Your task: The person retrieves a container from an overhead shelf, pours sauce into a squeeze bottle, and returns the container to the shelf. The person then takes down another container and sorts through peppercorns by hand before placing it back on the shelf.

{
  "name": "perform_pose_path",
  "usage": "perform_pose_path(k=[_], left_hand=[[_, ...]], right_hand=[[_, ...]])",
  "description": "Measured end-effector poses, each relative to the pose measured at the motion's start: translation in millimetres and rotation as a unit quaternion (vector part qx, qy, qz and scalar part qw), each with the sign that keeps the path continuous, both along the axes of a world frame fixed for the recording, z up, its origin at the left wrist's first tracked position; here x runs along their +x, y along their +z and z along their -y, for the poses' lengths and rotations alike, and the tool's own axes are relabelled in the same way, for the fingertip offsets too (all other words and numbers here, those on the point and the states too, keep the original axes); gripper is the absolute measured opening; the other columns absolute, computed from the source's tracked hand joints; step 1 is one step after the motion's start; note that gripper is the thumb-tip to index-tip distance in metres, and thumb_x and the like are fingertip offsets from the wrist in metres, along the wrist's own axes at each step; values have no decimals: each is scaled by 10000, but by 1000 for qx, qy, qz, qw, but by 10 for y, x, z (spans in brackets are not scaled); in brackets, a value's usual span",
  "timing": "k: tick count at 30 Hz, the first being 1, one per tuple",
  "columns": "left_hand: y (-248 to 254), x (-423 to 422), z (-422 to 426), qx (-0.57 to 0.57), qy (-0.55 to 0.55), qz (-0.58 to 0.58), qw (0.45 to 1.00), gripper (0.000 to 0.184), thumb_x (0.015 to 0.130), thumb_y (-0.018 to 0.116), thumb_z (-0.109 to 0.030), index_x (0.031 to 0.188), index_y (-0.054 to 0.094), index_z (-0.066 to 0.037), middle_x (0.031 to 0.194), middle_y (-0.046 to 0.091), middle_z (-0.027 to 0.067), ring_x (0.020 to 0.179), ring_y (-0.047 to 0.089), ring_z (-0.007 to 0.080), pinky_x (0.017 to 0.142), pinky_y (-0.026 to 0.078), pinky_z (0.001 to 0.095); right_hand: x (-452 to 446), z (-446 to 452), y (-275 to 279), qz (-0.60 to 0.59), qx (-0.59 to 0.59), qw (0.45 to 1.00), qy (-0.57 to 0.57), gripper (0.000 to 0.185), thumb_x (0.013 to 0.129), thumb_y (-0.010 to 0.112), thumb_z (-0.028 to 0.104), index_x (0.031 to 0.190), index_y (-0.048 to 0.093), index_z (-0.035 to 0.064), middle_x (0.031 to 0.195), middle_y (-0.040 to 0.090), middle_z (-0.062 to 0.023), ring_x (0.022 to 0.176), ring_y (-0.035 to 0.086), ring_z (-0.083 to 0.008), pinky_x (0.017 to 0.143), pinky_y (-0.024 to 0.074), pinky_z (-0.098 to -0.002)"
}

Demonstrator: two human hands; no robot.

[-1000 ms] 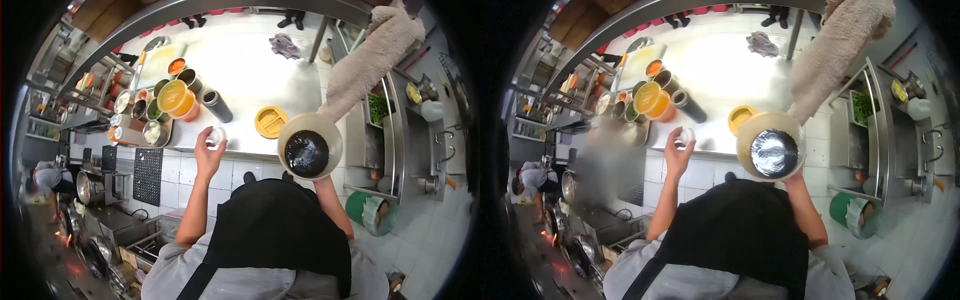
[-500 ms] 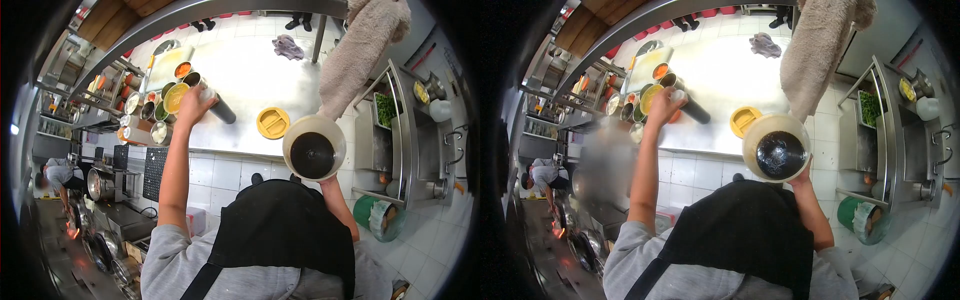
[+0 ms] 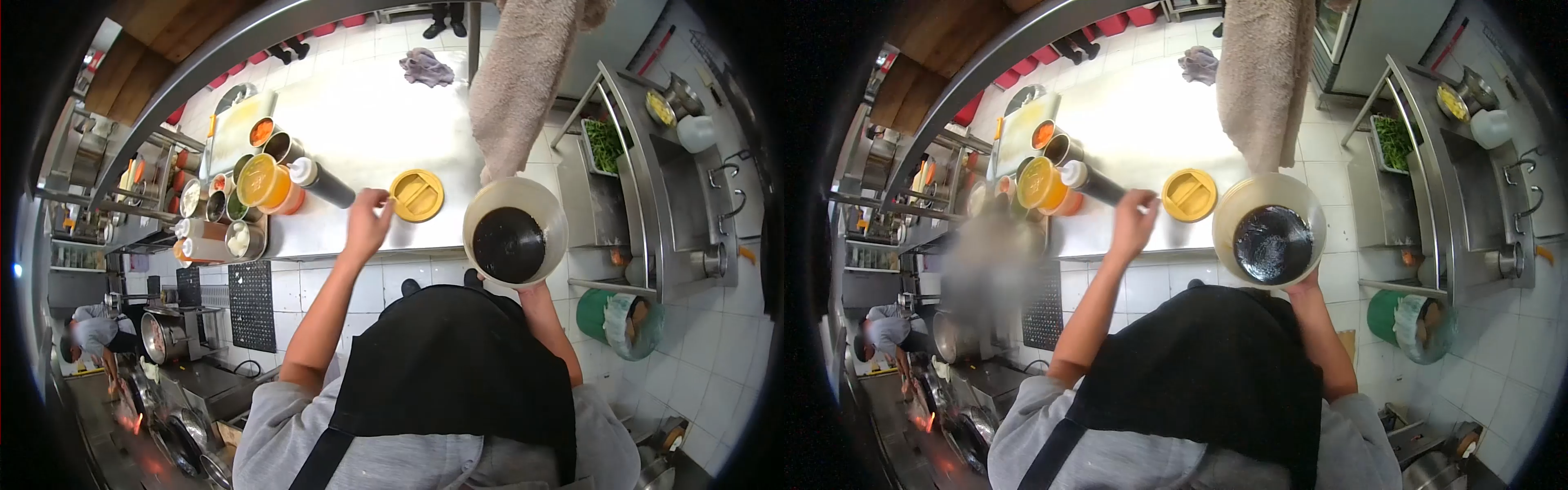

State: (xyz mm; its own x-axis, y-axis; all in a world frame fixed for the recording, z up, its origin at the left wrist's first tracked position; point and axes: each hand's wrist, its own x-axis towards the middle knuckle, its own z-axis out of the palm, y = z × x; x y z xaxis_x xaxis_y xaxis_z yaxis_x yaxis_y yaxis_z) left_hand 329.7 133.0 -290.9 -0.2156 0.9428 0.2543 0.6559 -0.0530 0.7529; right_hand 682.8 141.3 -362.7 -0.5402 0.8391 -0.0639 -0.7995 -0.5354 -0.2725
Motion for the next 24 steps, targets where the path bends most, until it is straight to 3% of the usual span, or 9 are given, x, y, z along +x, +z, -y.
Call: perform_pose_path(k=[2, 4, 7, 11, 13, 14, 17, 20, 24], left_hand=[[-491, 180, -238, -58, -34, -118, 991, 469, 894, 735, -235, 1277, 608, 6, 1141, 645, 202, 1115, 570, 362, 957, 461, 454], [-709, 416, -455, -84, -25, -174, 981, 736, 834, 788, -374, 1412, 501, -21, 1197, 605, 217, 1166, 535, 378, 982, 431, 488], [-633, 638, -497, -142, -38, -322, 935, 911, 768, 818, -476, 1469, 444, -30, 1270, 568, 242, 1246, 508, 389, 1045, 406, 498], [-667, 526, -434, -167, -60, -241, 954, 963, 729, 862, -446, 1465, 440, 9, 1306, 537, 261, 1211, 530, 402, 1052, 424, 492], [-610, 415, -362, -80, -105, -86, 987, 949, 725, 869, -405, 1472, 441, -6, 1246, 536, 258, 1151, 549, 405, 999, 453, 484], [-159, 506, -234, -142, -131, 32, 981, 889, 780, 842, -358, 1490, 433, -13, 1196, 558, 236, 1069, 592, 350, 948, 497, 425], [1080, 766, 27, -169, -239, 219, 931, 829, 844, 725, -219, 1581, 363, -102, 1149, 548, 97, 960, 553, 184, 853, 513, 336], [1824, 1119, 12, -65, -315, 37, 946, 919, 797, 729, -351, 1576, 349, -48, 1206, 531, 137, 1143, 532, 260, 1056, 413, 374], [2165, 1662, -72, 8, -369, -110, 923, 873, 790, 766, -260, 1554, 390, -66, 1182, 451, 194, 1091, 511, 344, 1004, 444, 400]], right_hand=[[54, 23, -19, -8, -10, 1000, -1, 610, 1018, 472, 529, 1440, 531, 93, 1423, 576, -147, 1289, 564, -340, 1087, 470, -537], [128, 28, -38, -11, -11, 1000, -9, 619, 1006, 492, 537, 1438, 534, 96, 1421, 578, -149, 1291, 563, -342, 1089, 468, -540], [175, 50, 47, -25, -14, 999, -20, 665, 977, 522, 575, 1444, 526, 101, 1426, 571, -154, 1294, 560, -348, 1094, 463, -544], [225, 5, 231, -44, -16, 999, -20, 814, 883, 601, 663, 1460, 501, 98, 1450, 548, -153, 1299, 558, -348, 1093, 463, -550], [244, 7, 327, -46, 1, 999, -26, 909, 806, 684, 686, 1466, 490, 92, 1452, 544, -156, 1311, 547, -350, 1092, 456, -571], [278, -19, 279, -82, 30, 996, -22, 811, 863, 656, 631, 1479, 489, 130, 1477, 530, -151, 1329, 536, -358, 1103, 452, -571], [424, -58, 154, -35, -20, 999, -4, 923, 765, 710, 705, 1470, 500, 147, 1455, 549, -141, 1308, 550, -354, 1086, 458, -596], [440, -107, 235, -5, -15, 1000, -20, 977, 758, 706, 725, 1494, 469, 128, 1482, 521, -143, 1339, 519, -361, 1097, 448, -596], [425, -171, 381, -12, 37, 999, -32, 972, 843, 637, 682, 1550, 354, 79, 1528, 454, -161, 1387, 472, -346, 1158, 401, -515]])
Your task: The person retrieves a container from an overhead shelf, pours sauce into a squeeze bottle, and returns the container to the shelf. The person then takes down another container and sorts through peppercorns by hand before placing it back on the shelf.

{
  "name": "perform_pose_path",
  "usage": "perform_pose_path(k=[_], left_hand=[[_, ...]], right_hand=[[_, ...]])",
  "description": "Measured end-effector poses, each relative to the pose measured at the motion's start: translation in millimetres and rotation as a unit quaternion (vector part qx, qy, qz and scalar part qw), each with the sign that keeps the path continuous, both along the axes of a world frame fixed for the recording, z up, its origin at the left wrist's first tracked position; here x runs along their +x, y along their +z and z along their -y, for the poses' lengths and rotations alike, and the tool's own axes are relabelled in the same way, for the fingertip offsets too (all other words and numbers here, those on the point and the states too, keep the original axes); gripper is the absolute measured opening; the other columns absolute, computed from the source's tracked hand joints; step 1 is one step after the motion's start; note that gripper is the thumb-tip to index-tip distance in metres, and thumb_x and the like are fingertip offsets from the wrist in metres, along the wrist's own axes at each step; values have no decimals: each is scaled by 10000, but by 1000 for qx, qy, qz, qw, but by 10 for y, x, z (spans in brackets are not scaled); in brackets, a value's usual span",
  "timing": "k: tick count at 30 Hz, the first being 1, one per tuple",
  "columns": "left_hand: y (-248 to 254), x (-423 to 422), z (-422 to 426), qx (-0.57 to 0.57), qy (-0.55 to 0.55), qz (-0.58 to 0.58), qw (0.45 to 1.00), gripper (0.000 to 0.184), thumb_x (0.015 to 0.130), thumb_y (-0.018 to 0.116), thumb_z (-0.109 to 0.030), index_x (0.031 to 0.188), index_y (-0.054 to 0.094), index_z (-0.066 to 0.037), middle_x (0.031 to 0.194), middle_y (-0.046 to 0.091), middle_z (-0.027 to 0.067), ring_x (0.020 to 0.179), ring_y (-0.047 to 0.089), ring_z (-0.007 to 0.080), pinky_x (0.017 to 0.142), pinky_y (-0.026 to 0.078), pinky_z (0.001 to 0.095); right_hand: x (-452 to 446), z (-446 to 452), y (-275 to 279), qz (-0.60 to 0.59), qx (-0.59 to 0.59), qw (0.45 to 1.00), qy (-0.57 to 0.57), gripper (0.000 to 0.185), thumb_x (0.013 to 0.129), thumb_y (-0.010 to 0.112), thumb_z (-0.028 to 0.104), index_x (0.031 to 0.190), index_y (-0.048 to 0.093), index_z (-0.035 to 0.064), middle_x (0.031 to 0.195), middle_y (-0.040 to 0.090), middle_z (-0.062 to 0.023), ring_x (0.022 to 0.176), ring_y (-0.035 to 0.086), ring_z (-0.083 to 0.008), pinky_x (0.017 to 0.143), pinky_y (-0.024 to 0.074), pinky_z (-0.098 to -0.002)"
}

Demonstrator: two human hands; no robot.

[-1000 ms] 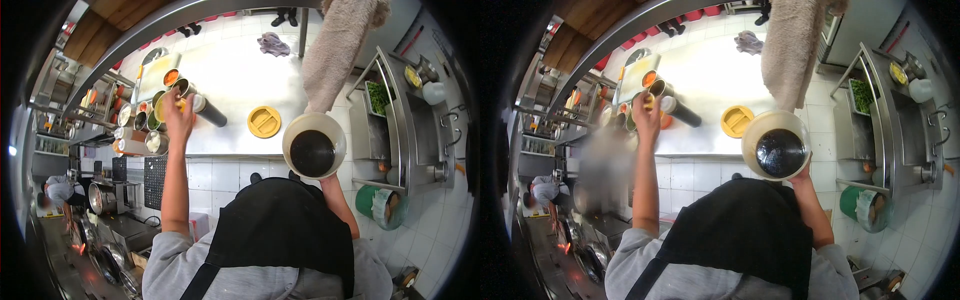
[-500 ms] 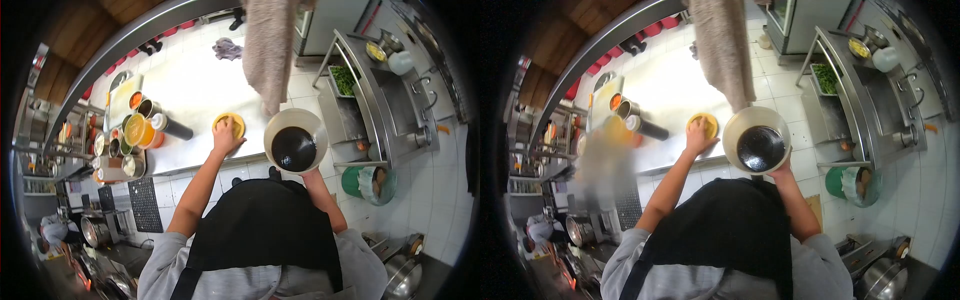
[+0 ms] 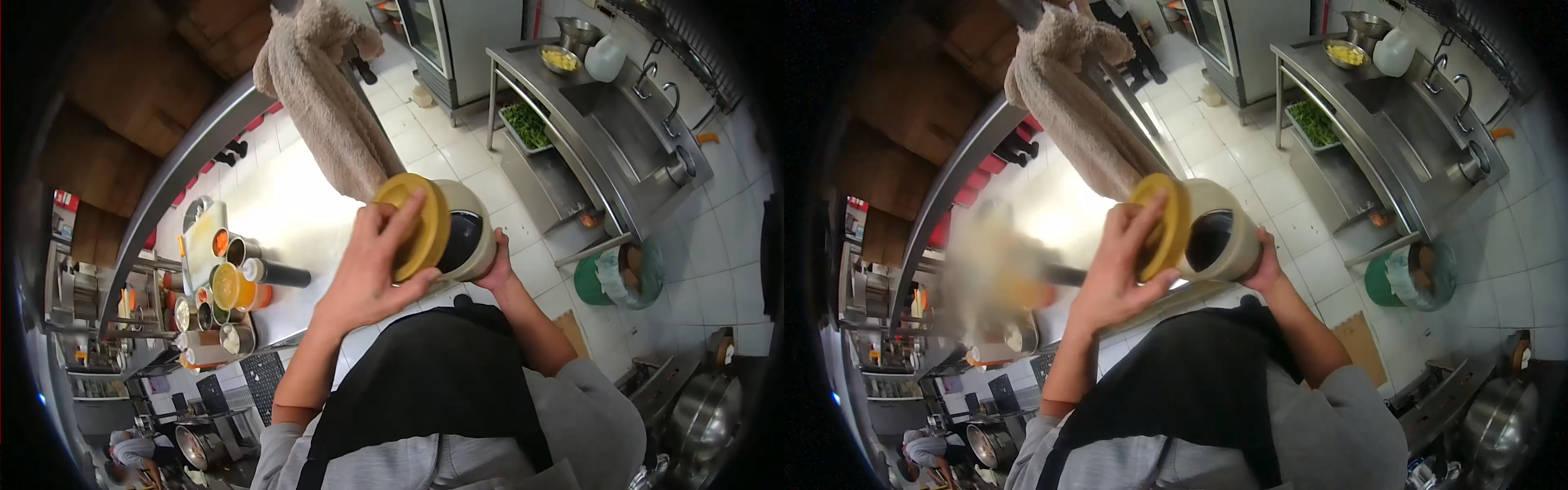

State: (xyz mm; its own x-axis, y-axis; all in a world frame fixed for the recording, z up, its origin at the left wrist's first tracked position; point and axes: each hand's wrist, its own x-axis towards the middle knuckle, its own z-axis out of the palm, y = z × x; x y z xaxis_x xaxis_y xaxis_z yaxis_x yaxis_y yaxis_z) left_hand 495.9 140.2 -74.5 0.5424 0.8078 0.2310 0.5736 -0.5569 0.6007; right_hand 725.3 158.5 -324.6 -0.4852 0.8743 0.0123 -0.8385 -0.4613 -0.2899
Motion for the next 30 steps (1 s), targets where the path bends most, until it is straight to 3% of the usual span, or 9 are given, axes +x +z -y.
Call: perform_pose_path(k=[8, 11, 13, 16, 19, 22, 24, 27, 30], left_hand=[[-171, 336, -192, 95, -22, -92, 991, 972, 744, 849, -458, 1530, 426, -72, 1143, 471, 226, 1078, 499, 404, 964, 448, 461], [-247, 267, -216, 86, -29, -67, 994, 938, 765, 825, -506, 1515, 443, -90, 1171, 488, 234, 1110, 507, 430, 939, 457, 488], [-455, 247, -195, 107, -64, -16, 992, 909, 775, 792, -561, 1473, 485, -66, 1140, 482, 239, 1065, 505, 430, 924, 447, 490], [-503, 272, -147, 129, -86, 8, 988, 914, 765, 797, -549, 1460, 491, -40, 1123, 473, 227, 1034, 495, 412, 908, 435, 493], [-627, 352, -77, 79, -79, 14, 994, 921, 760, 793, -556, 1451, 491, -26, 1158, 473, 237, 1112, 484, 433, 980, 414, 508], [-595, 378, 105, 189, -61, 58, 978, 923, 771, 788, -561, 1448, 483, -12, 1232, 460, 267, 1200, 454, 463, 1059, 370, 542], [-515, 340, 236, 145, -10, 100, 984, 899, 814, 766, -546, 1457, 461, 4, 1410, 383, 326, 1353, 358, 513, 1149, 293, 566], [-351, 175, 349, 163, 144, 113, 970, 835, 886, 717, -498, 1474, 435, 24, 1534, 295, 345, 1447, 281, 505, 1193, 273, 522], [-213, -22, 466, 56, 149, 132, 978, 810, 918, 684, -494, 1491, 424, 16, 1523, 347, 327, 1436, 337, 452, 1196, 295, 458]], right_hand=[[-100, -59, 135, 37, -1, 999, -23, 868, 906, 604, 638, 1533, 373, 84, 1486, 502, -133, 1360, 499, -293, 1128, 423, -462], [-26, -77, -59, 144, -47, 988, -17, 845, 930, 466, 704, 1549, 365, 137, 1527, 465, -126, 1391, 469, -321, 1117, 432, -519], [55, -8, 146, 50, -26, 998, 18, 776, 963, 393, 656, 1562, 347, 166, 1558, 415, -144, 1400, 446, -384, 1098, 435, -576], [228, -15, -88, 48, -162, 985, 47, 967, 845, 324, 857, 1578, 319, 227, 1563, 410, -135, 1329, 487, -425, 887, 478, -703], [453, -65, -265, 38, 11, 990, 136, 865, 919, 411, 721, 1598, 281, 202, 1621, 328, -75, 1464, 355, -350, 1175, 339, -543], [211, 5, -76, 233, 151, 960, -17, 791, 961, 432, 664, 1581, 290, 194, 1548, 408, -128, 1368, 455, -383, 1014, 465, -597], [126, 9, 10, 330, 254, 907, -69, 742, 981, 433, 632, 1560, 325, 181, 1489, 471, -156, 1304, 521, -401, 908, 545, -611], [57, -130, -194, 341, 327, 881, 3, 690, 998, 458, 567, 1541, 350, 156, 1436, 510, -166, 1265, 556, -397, 847, 587, -558], [-30, -204, -228, 370, 398, 836, 78, 695, 981, 493, 559, 1506, 388, 117, 1368, 553, -178, 1198, 598, -399, 761, 624, -503]])
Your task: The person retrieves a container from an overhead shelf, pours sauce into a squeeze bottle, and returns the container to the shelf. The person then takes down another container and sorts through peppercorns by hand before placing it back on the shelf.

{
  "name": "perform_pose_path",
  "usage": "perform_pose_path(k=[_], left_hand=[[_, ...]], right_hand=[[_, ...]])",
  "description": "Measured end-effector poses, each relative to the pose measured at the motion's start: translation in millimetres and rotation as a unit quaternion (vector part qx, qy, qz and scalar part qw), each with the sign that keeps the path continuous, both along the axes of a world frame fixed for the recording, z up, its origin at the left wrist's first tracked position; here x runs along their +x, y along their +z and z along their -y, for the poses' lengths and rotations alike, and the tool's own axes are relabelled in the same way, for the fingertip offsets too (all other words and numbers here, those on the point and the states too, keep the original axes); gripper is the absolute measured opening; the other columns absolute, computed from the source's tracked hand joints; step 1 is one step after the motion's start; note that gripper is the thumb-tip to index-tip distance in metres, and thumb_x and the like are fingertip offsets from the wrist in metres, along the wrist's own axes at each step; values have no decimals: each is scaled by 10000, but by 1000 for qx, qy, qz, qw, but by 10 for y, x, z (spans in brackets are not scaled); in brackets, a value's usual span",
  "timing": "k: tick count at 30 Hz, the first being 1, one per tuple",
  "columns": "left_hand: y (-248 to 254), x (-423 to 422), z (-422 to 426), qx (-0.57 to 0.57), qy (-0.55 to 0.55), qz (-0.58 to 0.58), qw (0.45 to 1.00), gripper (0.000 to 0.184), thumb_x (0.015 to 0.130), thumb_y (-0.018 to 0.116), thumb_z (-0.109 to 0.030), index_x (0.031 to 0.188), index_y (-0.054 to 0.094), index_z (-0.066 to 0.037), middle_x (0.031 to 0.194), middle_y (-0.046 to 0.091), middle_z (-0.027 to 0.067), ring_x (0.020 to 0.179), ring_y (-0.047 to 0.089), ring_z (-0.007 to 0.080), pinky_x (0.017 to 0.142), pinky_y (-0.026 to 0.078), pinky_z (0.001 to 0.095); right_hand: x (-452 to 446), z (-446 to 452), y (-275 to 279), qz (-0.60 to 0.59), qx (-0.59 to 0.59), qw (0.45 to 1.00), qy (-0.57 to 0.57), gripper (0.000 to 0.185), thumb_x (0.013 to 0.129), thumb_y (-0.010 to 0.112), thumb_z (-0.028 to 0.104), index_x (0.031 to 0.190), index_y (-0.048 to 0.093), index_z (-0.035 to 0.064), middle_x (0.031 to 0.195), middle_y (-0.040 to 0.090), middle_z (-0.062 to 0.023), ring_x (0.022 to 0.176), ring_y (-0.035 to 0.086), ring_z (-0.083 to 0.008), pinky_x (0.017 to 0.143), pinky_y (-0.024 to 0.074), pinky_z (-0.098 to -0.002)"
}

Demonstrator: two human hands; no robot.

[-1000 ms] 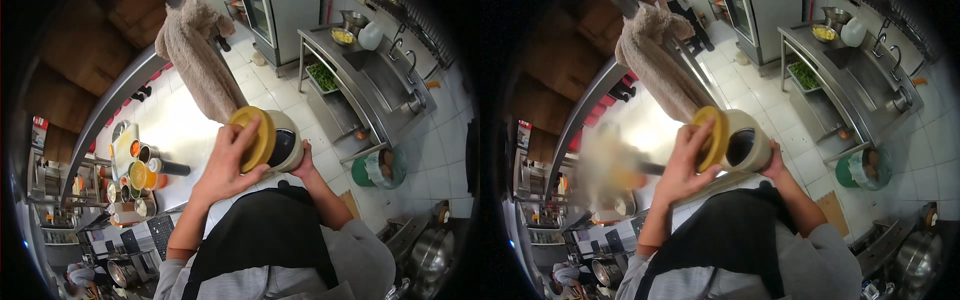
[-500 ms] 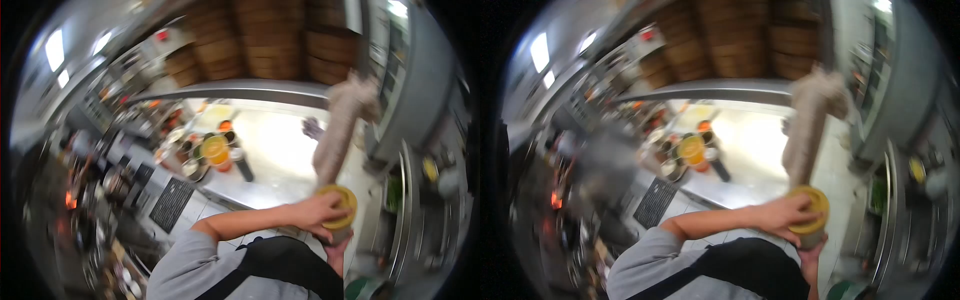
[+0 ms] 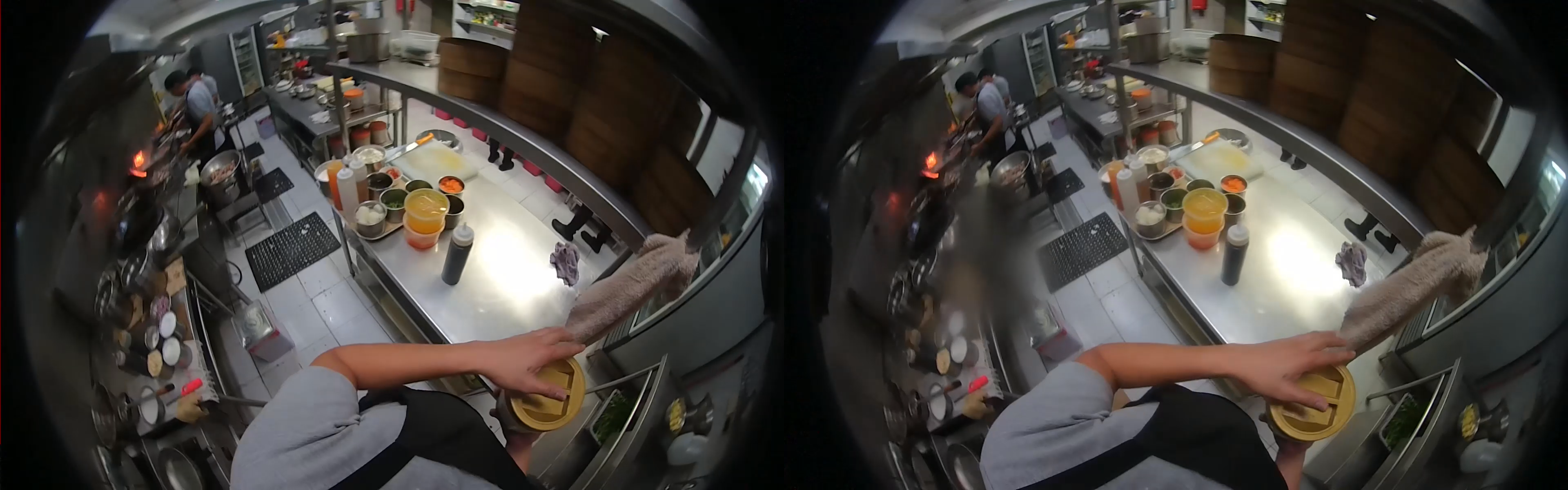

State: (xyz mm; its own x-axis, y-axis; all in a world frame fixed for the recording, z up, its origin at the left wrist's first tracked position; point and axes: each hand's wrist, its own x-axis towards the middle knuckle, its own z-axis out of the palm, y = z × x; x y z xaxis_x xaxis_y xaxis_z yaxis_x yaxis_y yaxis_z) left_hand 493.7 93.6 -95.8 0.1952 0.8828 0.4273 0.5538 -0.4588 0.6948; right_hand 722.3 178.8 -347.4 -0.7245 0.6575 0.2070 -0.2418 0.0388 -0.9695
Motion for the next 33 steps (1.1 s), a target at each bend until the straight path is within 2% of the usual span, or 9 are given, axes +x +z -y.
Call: perform_pose_path(k=[3, 5, 10, 12, 13, 14, 18, 24, 33], left_hand=[[22, -92, 58, -54, 36, 0, 998, 735, 933, 652, -510, 1441, 482, -6, 1332, 536, 252, 1233, 544, 405, 1049, 435, 437], [53, -227, 211, -48, 72, -27, 996, 663, 932, 643, -487, 1375, 521, -8, 1161, 581, 209, 1068, 607, 409, 919, 483, 470], [50, -597, 640, -28, 42, -85, 995, 590, 924, 640, -417, 1337, 524, -14, 1140, 566, 202, 1058, 601, 402, 901, 491, 481], [76, -719, 777, -23, 26, -106, 994, 580, 916, 644, -405, 1329, 524, -16, 1145, 562, 198, 1060, 598, 398, 889, 495, 484], [95, -762, 834, -23, 18, -112, 993, 582, 912, 648, -404, 1328, 525, -16, 1151, 560, 196, 1064, 596, 396, 883, 496, 486], [109, -797, 886, -26, 6, -117, 993, 584, 909, 651, -402, 1328, 525, -17, 1156, 559, 195, 1068, 593, 394, 878, 497, 488], [126, -944, 1095, -9, -56, -95, 994, 584, 886, 670, -392, 1306, 549, -5, 1170, 573, 187, 1112, 577, 388, 944, 475, 485], [264, -857, 1409, 222, 105, -164, 956, 692, 847, 712, -496, 1279, 591, 32, 1316, 562, 212, 1283, 490, 398, 1101, 357, 501], [430, -308, 1683, 144, 150, -220, 953, 859, 832, 693, -587, 1379, 525, 54, 1375, 496, 302, 1372, 397, 490, 1132, 287, 580]], right_hand=[[-322, 228, 422, 48, 21, 998, 29, 891, 860, 542, 725, 1441, 449, 55, 1285, 592, -194, 1070, 646, -421, 641, 638, -464], [-516, 425, 524, -30, -154, 984, 82, 916, 852, 532, 737, 1445, 444, 45, 1282, 589, -204, 1056, 647, -423, 629, 630, -465], [-875, 675, 441, -38, -195, 962, 185, 907, 875, 505, 714, 1465, 410, 31, 1369, 527, -227, 1050, 637, -445, 620, 624, -498], [-1014, 848, 411, -102, -368, 899, 215, 888, 895, 492, 693, 1479, 392, 31, 1399, 508, -228, 1060, 630, -465, 624, 626, -527], [-1076, 936, 488, 42, -120, 973, 190, 867, 912, 485, 673, 1489, 380, 35, 1410, 504, -229, 1070, 625, -478, 631, 625, -554], [-1142, 1024, 568, 186, 135, 963, 142, 845, 929, 478, 653, 1499, 368, 39, 1420, 500, -230, 1079, 620, -491, 638, 625, -581], [-1060, 1296, 428, 53, -67, 985, 148, 827, 930, 489, 636, 1502, 371, 51, 1419, 508, -219, 1078, 622, -489, 657, 621, -605], [-1196, 1769, 1011, 92, 67, 994, 4, 802, 918, 530, 605, 1489, 389, 61, 1399, 526, -208, 1103, 619, -449, 757, 602, -576], [-1108, 1709, 929, -45, -45, 991, -121, 836, 906, 512, 640, 1506, 373, 74, 1433, 499, -193, 1167, 574, -427, 837, 548, -562]])
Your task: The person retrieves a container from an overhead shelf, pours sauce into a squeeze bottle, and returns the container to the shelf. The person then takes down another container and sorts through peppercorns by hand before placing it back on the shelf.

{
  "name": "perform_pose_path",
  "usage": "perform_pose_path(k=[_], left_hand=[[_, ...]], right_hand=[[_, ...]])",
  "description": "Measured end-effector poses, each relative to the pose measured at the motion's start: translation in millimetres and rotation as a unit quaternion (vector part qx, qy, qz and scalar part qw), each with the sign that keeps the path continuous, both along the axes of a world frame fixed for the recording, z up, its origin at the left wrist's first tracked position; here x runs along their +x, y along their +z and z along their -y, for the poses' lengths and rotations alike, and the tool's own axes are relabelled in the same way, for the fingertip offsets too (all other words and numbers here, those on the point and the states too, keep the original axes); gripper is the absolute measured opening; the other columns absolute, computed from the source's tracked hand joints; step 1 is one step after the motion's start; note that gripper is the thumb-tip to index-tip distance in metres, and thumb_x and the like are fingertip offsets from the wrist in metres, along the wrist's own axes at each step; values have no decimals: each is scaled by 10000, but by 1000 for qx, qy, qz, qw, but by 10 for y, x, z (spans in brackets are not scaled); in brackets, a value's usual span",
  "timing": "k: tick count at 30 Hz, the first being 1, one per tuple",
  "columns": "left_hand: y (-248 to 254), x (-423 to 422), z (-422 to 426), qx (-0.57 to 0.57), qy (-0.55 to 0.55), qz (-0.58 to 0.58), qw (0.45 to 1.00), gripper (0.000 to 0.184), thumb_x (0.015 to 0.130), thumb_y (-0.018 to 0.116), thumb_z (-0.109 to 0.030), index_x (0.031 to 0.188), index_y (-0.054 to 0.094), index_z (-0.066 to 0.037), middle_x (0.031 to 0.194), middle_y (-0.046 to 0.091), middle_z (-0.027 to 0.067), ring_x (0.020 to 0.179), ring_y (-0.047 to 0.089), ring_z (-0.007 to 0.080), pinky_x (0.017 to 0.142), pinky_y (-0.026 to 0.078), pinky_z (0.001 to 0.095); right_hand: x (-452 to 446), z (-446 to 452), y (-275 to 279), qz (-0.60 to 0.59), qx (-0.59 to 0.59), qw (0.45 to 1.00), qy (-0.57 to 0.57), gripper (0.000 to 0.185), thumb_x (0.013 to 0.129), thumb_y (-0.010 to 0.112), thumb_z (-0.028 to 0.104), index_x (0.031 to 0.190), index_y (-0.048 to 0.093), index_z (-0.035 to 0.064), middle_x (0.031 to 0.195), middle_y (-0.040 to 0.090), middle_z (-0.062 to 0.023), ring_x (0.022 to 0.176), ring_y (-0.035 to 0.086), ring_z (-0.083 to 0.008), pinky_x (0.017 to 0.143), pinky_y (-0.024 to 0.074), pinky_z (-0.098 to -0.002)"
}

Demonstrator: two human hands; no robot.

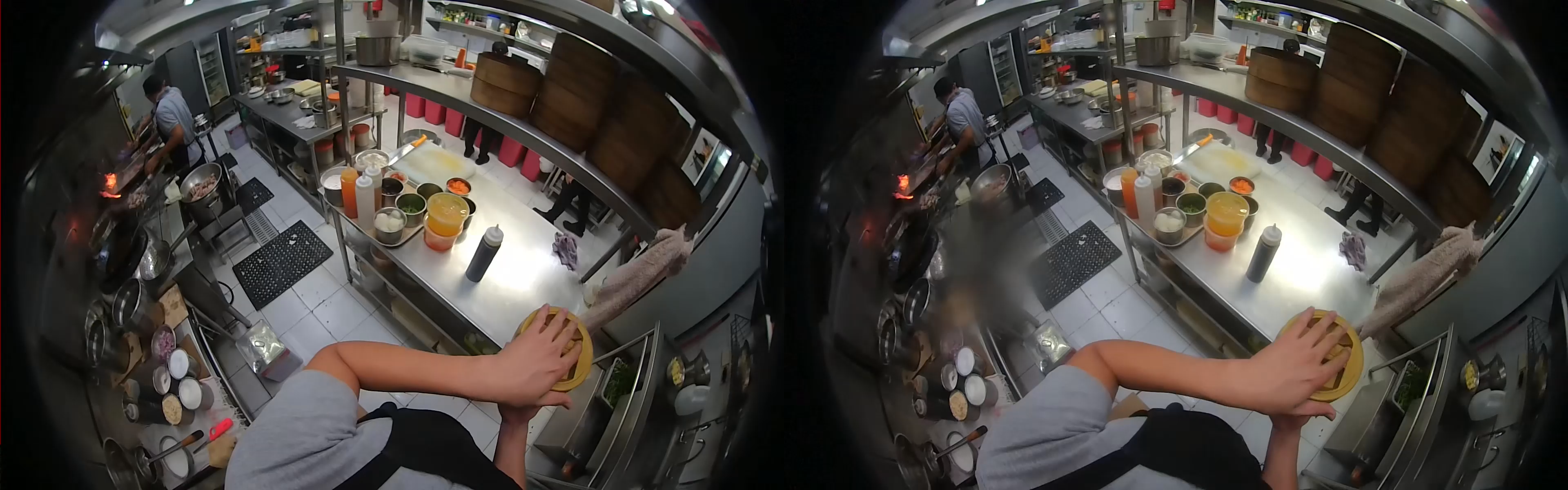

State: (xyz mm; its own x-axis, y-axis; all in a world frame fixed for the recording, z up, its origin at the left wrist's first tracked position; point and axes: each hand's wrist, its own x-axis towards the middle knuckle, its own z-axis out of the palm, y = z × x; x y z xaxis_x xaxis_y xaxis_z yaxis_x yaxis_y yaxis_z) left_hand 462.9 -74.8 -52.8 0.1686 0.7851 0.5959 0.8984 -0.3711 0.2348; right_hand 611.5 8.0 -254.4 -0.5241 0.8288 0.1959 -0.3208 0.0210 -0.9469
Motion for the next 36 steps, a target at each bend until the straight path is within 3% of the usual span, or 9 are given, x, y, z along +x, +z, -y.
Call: perform_pose_path(k=[2, 5, 8, 11, 18, 22, 29, 34, 36], left_hand=[[72, 102, -61, 36, -24, -22, 999, 812, 839, 694, -564, 1346, 546, 53, 1299, 544, 275, 1309, 458, 459, 1088, 346, 545], [226, 384, -70, -48, -99, 0, 994, 720, 851, 699, -510, 1288, 574, 48, 1122, 590, 217, 1136, 541, 373, 954, 422, 469], [353, 749, -86, 5, -126, -25, 992, 636, 889, 675, -459, 1272, 587, 41, 1007, 583, 167, 1001, 549, 310, 841, 433, 419], [357, 1176, -116, 64, -163, -27, 984, 606, 906, 666, -430, 1275, 588, 44, 1006, 590, 183, 1015, 556, 318, 835, 437, 414], [560, 1896, -114, -21, -289, -26, 957, 600, 922, 670, -387, 1360, 581, 14, 1092, 605, 270, 1030, 574, 363, 852, 469, 418], [515, 2347, -240, -2, -336, -48, 941, 556, 869, 751, -426, 1277, 676, -56, 1131, 621, 207, 886, 593, 284, 757, 507, 353], [555, 2817, -653, -5, -508, -97, 856, 568, 905, 693, -444, 1312, 661, -49, 1122, 631, 228, 937, 606, 286, 810, 505, 336], [552, 2939, -1190, -12, -610, -106, 785, 577, 866, 727, -493, 1301, 681, -117, 1112, 662, 231, 950, 645, 289, 838, 523, 317], [561, 2923, -1529, -37, -625, -120, 771, 546, 880, 725, -470, 1271, 680, -91, 1183, 627, 245, 1019, 635, 337, 890, 524, 403]], right_hand=[[62, -37, 34, -10, -8, 1000, 8, 844, 903, 508, 647, 1509, 369, 77, 1440, 494, -190, 1181, 564, -422, 855, 536, -558], [289, -91, 86, -20, -23, 999, 11, 855, 899, 502, 659, 1515, 364, 82, 1451, 485, -185, 1203, 550, -414, 882, 518, -554], [673, -137, 59, -24, -45, 999, 12, 866, 895, 497, 670, 1520, 359, 86, 1463, 476, -181, 1224, 535, -407, 909, 500, -549], [1170, -131, -44, -23, -75, 997, 15, 878, 891, 491, 681, 1525, 354, 91, 1474, 467, -176, 1245, 520, -399, 935, 482, -544], [2431, 154, -366, -10, -143, 989, -24, 904, 882, 477, 708, 1538, 341, 101, 1500, 447, -165, 1295, 486, -382, 998, 439, -533], [2970, 336, -442, 0, -163, 986, -45, 919, 876, 469, 723, 1545, 334, 107, 1515, 435, -158, 1323, 466, -372, 1033, 415, -527], [3462, 539, -540, 4, -169, 982, -85, 946, 867, 456, 750, 1558, 322, 118, 1541, 415, -147, 1373, 432, -354, 1096, 373, -516], [3494, 360, -533, 17, -138, 985, -101, 965, 860, 446, 769, 1567, 313, 125, 1560, 400, -139, 1408, 407, -342, 1140, 343, -508], [3490, 145, -516, 45, -86, 990, -107, 973, 857, 442, 777, 1570, 310, 128, 1567, 394, -136, 1422, 397, -337, 1158, 331, -505]])
